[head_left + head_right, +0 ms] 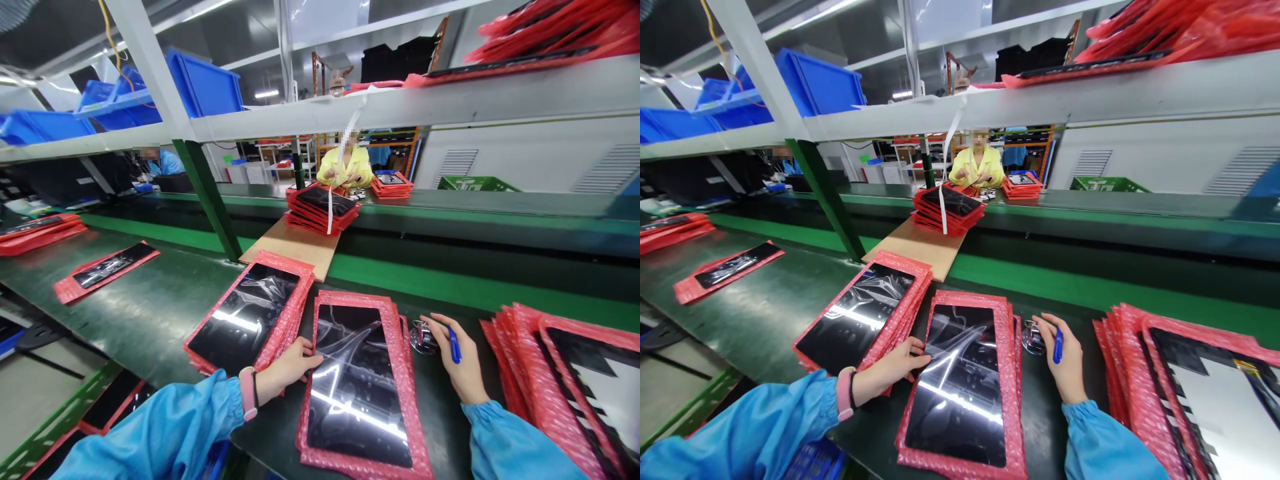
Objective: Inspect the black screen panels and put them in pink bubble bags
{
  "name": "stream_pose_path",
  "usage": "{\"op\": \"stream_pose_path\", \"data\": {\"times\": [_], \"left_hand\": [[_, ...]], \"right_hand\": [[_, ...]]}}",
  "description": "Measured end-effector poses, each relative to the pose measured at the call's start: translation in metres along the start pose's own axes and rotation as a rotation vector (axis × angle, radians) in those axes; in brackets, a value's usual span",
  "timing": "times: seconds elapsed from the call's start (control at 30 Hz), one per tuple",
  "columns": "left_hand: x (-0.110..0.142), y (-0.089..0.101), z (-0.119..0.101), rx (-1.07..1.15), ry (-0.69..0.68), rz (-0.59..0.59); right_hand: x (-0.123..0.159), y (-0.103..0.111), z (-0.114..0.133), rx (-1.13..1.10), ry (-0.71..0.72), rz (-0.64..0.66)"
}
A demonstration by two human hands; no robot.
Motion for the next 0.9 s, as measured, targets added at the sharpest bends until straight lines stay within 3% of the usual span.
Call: {"op": "stream_pose_path", "data": {"times": [0.3, 0.47, 0.6, 0.7, 0.9], "left_hand": [[-0.001, 0.002, -0.017, -0.032, 0.016, 0.002], [-0.007, 0.003, -0.028, -0.007, -0.013, -0.059], [-0.015, 0.006, -0.034, -0.014, -0.027, -0.116], [-0.017, 0.000, -0.049, 0.019, -0.087, -0.069], [-0.006, -0.011, -0.086, 0.171, -0.285, -0.031]], "right_hand": [[0.009, 0.005, 0.012, -0.066, 0.046, -0.105], [0.026, 0.002, 0.031, -0.072, 0.157, -0.187], [0.057, -0.026, 0.047, -0.055, 0.204, -0.025], [0.075, -0.045, 0.046, -0.026, 0.178, 0.092], [0.070, -0.045, 0.036, -0.032, 0.131, 0.086]]}}
Point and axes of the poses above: each hand's wrist, its own x-axis away from the middle knuckle, its own y-axis out of the back of the hand, z = x × y, the point moved 8 cm from there along -x, towards the middle knuckle, and after that the axes turned 1 degree about z, right-handed, at the moved point
